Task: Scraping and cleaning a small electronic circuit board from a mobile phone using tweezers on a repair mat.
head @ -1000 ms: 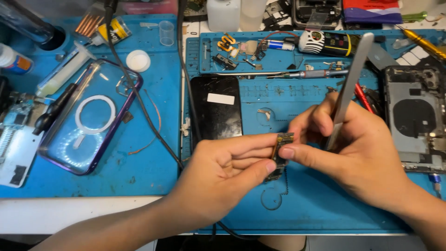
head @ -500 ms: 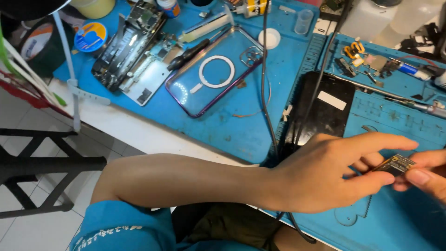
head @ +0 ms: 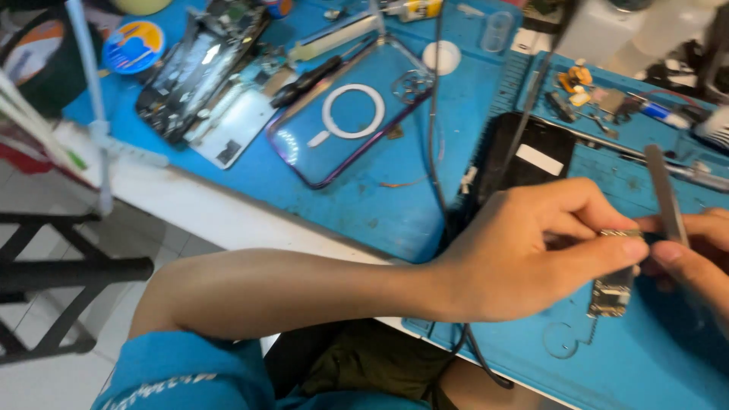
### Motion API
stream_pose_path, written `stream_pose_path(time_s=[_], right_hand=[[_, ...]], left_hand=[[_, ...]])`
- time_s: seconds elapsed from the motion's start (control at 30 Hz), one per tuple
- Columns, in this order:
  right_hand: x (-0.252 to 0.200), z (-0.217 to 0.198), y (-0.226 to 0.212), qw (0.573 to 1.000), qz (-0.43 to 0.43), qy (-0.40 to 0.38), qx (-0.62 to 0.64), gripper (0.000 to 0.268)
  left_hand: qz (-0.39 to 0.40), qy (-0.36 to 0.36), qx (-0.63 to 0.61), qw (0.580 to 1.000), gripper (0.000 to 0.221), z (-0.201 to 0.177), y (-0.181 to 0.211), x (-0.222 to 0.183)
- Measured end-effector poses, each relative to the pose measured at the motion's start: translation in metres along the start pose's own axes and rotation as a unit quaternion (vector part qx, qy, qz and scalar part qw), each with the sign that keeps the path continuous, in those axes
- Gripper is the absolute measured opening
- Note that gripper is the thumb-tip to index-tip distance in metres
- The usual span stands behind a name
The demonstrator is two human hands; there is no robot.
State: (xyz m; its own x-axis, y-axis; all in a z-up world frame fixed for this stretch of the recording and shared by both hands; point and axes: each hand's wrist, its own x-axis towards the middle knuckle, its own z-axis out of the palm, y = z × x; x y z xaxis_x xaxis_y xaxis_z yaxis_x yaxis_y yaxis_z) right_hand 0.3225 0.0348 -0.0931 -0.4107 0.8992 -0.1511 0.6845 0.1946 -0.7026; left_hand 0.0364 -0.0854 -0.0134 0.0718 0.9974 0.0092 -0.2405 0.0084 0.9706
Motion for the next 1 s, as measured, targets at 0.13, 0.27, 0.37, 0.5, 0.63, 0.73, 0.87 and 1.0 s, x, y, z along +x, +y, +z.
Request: stream_pose_path(time_s=[0.13, 0.27, 0.37, 0.5, 0.63, 0.73, 0.87, 1.0], right_hand=[[-0.024, -0.009, -0.076, 0.993, 0.061, 0.013, 0.095, 0.040], [-0.023, -0.028, -0.077, 0.984, 0.099, -0.119, 0.091, 0.024], [-0.029, -0.023, -0.081, 0.948, 0.111, -0.156, 0.256, 0.020], [-0.044, -0.014, -0.099, 0.907, 0.064, -0.178, 0.377, 0.016], [-0.044, -0.005, -0.116, 0.937, 0.007, -0.127, 0.327, 0.039], [-0.043, -0.004, -0.121, 0.932, -0.043, -0.105, 0.344, 0.038], [-0.042, -0.005, -0.122, 0.939, -0.050, -0.074, 0.331, 0.042], [-0.042, -0.007, -0.123, 0.928, -0.069, -0.078, 0.359, 0.041]], left_hand=[[-0.022, -0.015, -0.036, 0.999, 0.021, -0.006, 0.008, 0.008], [-0.046, 0.000, -0.052, 0.998, 0.023, -0.009, 0.012, 0.008], [-0.101, 0.007, -0.090, 0.991, 0.019, -0.009, 0.009, 0.006], [-0.120, 0.023, -0.143, 0.982, 0.015, -0.009, 0.000, 0.004], [-0.127, 0.040, -0.146, 0.980, 0.015, -0.009, 0.001, 0.005], [-0.146, 0.053, -0.134, 0.979, 0.017, -0.009, 0.001, 0.006], [-0.149, 0.046, -0.116, 0.981, 0.022, -0.009, 0.008, 0.007], [-0.091, -0.021, -0.047, 0.995, 0.041, -0.012, 0.009, 0.006]])
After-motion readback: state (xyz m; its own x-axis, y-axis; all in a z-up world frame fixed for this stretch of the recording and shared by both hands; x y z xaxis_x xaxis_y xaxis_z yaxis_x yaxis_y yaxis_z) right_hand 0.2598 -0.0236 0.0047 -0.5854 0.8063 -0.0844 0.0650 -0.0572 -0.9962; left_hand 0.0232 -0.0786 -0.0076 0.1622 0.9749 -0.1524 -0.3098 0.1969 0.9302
